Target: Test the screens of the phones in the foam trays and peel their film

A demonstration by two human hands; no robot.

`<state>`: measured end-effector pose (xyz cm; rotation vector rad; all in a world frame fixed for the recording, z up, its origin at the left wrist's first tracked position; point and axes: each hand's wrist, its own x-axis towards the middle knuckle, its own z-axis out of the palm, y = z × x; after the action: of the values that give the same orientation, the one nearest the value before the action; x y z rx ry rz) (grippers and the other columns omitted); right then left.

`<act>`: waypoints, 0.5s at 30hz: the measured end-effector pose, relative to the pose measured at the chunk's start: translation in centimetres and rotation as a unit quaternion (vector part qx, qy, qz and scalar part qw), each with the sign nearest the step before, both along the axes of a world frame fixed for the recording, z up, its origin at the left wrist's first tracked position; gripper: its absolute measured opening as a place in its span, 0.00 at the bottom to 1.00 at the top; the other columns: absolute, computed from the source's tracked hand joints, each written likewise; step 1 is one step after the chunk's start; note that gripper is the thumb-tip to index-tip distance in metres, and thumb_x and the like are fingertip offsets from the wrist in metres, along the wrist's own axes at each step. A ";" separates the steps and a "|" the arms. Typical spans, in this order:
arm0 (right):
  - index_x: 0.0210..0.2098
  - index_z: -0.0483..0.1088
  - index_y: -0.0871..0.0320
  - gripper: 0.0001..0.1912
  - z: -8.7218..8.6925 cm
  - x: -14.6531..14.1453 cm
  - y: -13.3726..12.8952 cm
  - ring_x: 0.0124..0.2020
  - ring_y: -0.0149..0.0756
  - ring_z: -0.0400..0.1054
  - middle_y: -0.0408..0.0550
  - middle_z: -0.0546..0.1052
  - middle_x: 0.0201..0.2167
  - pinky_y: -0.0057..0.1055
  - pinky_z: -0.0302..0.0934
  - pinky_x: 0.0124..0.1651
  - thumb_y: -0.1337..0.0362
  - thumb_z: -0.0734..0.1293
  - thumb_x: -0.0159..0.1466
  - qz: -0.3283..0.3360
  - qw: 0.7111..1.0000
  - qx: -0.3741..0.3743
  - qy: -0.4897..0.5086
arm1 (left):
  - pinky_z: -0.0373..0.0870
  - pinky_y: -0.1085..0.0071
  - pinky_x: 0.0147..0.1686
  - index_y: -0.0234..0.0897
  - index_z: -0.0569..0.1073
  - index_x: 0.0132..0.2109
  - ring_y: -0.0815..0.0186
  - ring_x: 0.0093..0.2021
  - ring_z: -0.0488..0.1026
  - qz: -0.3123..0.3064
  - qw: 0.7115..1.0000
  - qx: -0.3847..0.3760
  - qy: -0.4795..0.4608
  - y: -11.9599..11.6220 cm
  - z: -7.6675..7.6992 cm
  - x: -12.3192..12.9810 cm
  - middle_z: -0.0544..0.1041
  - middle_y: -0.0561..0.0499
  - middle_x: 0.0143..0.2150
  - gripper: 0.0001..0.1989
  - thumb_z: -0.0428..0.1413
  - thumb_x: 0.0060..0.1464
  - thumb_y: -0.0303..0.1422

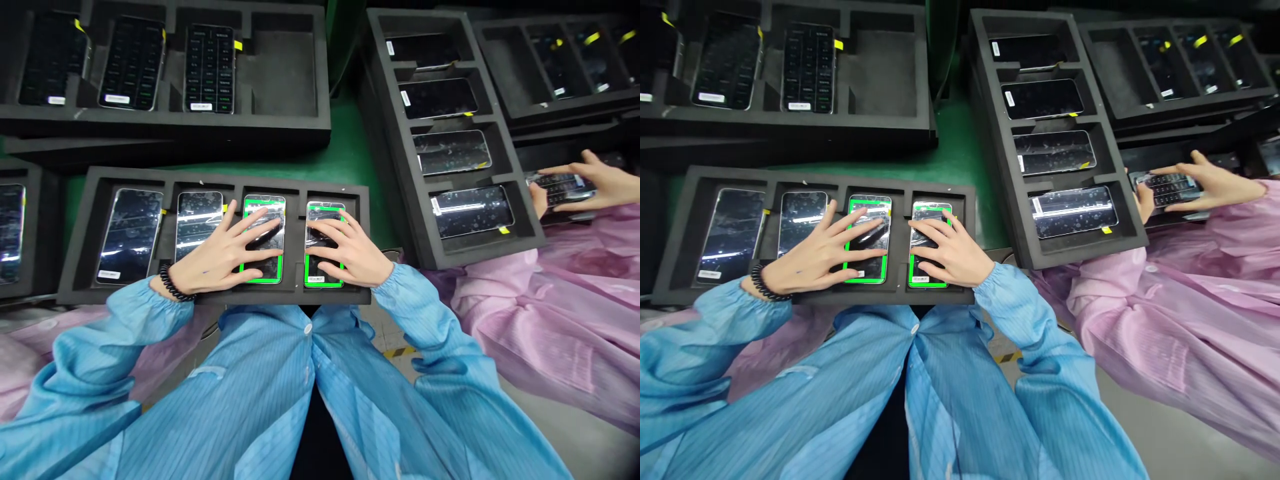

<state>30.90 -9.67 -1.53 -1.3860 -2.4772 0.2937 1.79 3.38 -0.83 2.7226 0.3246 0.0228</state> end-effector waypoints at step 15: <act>0.50 0.78 0.50 0.17 0.1 1.2 2.9 0.67 0.49 0.58 0.54 0.65 0.67 0.61 0.43 0.72 0.56 0.60 0.72 -0.037 0.999 0.001 0.010 | 0.30 0.38 0.71 0.56 0.68 0.63 0.52 0.77 0.41 0.010 0.999 0.052 0.003 2.7 0.1 1.7 0.46 0.57 0.76 0.21 0.42 0.69 0.44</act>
<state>32.13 -6.76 -1.41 -1.4641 -2.4031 0.2878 3.50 6.07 -0.74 2.8222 0.3616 0.0372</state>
